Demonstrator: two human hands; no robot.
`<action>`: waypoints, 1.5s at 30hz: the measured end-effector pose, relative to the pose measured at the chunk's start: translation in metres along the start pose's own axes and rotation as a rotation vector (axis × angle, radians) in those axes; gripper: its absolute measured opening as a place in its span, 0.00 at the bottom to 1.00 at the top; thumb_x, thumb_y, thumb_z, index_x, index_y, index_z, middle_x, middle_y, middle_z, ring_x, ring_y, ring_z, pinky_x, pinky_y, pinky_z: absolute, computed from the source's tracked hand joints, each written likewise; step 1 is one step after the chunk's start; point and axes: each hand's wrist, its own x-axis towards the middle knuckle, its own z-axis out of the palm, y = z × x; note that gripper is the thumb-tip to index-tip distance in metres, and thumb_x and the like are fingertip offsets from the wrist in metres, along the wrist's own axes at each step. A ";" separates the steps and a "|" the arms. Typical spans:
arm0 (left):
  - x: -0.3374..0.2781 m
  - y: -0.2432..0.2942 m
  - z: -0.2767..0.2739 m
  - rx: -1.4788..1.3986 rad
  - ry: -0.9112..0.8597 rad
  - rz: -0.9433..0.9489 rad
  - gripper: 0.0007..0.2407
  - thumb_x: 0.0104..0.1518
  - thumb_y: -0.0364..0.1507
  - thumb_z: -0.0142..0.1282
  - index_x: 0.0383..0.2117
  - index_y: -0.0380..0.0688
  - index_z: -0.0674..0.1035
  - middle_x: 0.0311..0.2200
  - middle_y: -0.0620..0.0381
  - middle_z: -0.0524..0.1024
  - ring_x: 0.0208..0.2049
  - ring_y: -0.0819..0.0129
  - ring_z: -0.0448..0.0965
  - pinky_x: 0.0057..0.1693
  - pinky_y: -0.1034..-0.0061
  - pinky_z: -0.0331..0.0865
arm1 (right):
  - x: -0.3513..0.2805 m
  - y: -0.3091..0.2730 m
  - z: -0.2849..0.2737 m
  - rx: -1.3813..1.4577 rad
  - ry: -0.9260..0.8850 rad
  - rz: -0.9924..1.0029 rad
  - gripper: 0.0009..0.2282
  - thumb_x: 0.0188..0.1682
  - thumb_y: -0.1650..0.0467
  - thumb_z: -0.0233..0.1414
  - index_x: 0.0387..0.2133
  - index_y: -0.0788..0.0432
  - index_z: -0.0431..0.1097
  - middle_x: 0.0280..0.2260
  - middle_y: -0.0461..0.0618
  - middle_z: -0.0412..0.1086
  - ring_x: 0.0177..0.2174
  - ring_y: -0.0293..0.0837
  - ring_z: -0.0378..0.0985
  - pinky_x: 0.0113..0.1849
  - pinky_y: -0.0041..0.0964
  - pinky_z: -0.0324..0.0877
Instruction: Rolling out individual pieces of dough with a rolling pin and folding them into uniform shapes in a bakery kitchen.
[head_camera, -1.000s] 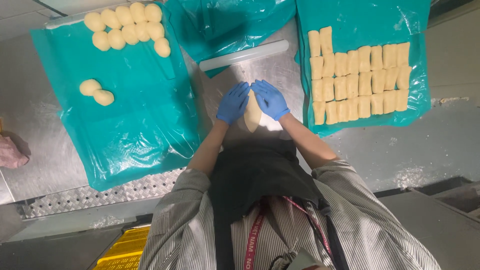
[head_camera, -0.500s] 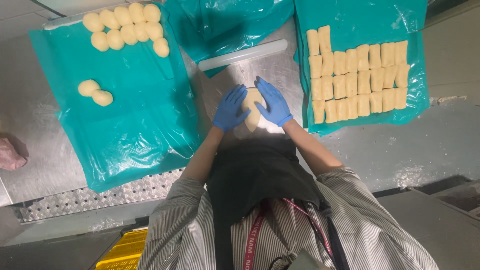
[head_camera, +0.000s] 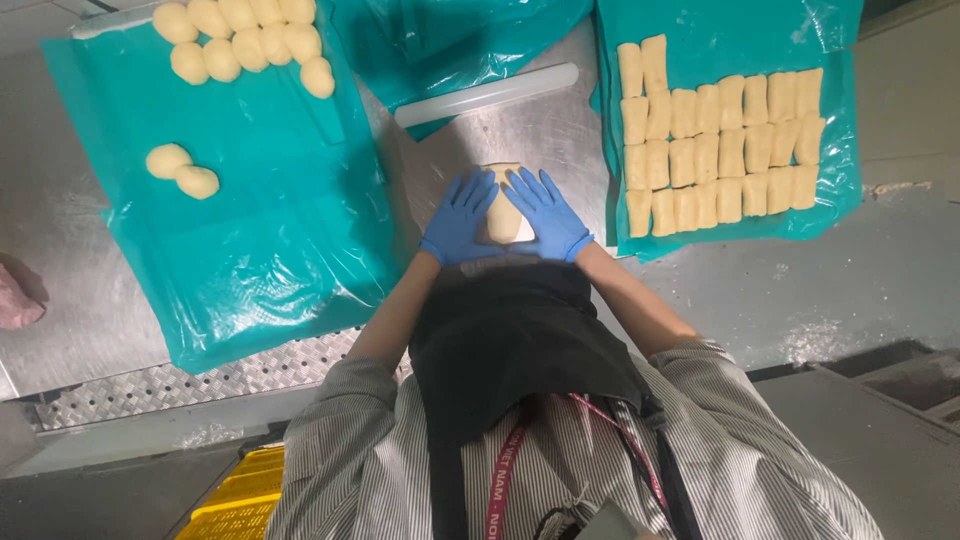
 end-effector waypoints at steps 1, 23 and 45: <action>0.000 -0.003 0.006 -0.001 0.001 0.000 0.48 0.48 0.59 0.58 0.69 0.35 0.56 0.72 0.40 0.47 0.74 0.46 0.42 0.74 0.46 0.33 | 0.000 0.001 0.002 -0.001 -0.001 0.000 0.43 0.46 0.52 0.57 0.70 0.61 0.49 0.70 0.63 0.47 0.70 0.60 0.44 0.68 0.60 0.38; 0.016 -0.011 0.003 0.077 0.056 -0.244 0.46 0.54 0.55 0.56 0.71 0.32 0.52 0.73 0.40 0.46 0.75 0.47 0.41 0.75 0.47 0.32 | 0.013 0.027 0.005 0.154 0.192 0.010 0.42 0.49 0.54 0.58 0.71 0.64 0.46 0.71 0.64 0.45 0.70 0.62 0.45 0.68 0.60 0.39; 0.022 -0.030 0.024 0.002 0.082 -0.127 0.30 0.62 0.46 0.55 0.66 0.40 0.67 0.70 0.50 0.60 0.73 0.55 0.53 0.75 0.49 0.42 | 0.017 0.039 0.016 0.152 0.198 0.006 0.31 0.49 0.58 0.61 0.63 0.58 0.62 0.63 0.54 0.64 0.66 0.55 0.61 0.68 0.51 0.52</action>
